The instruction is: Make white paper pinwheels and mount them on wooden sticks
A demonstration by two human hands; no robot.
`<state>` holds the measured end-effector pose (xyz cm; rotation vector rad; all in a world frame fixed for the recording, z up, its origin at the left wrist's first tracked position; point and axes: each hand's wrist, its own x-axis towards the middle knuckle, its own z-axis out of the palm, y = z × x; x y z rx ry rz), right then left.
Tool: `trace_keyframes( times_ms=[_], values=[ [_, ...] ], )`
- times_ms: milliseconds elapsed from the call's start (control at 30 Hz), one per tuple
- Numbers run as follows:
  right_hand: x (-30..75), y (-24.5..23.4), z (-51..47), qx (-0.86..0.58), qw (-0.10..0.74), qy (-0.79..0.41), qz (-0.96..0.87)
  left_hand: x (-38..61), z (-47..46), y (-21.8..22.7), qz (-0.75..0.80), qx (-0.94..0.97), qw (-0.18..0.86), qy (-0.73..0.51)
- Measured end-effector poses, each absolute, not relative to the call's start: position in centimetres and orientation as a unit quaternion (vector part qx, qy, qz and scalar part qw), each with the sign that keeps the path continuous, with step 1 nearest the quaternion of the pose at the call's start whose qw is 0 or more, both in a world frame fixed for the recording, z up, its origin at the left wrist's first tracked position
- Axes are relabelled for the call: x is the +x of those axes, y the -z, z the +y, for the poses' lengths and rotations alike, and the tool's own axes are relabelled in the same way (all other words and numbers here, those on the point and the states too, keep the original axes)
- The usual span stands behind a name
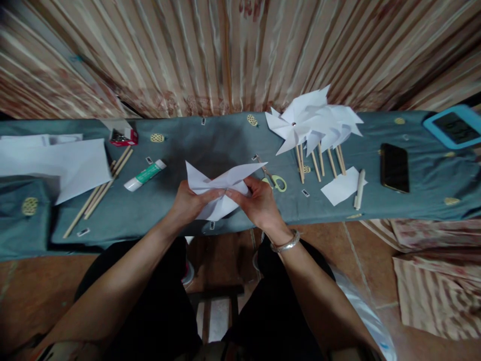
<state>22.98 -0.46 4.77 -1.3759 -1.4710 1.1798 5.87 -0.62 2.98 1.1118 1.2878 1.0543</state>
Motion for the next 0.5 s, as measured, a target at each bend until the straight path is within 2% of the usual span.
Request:
trace_keyframes(
  times_ms=[500],
  values=[
    [23.07, -4.21, -0.39, -0.528, 0.391, -0.529, -0.537, 5.99, -0.72, -2.93, 0.55, 0.431, 0.558, -0.446]
  ],
)
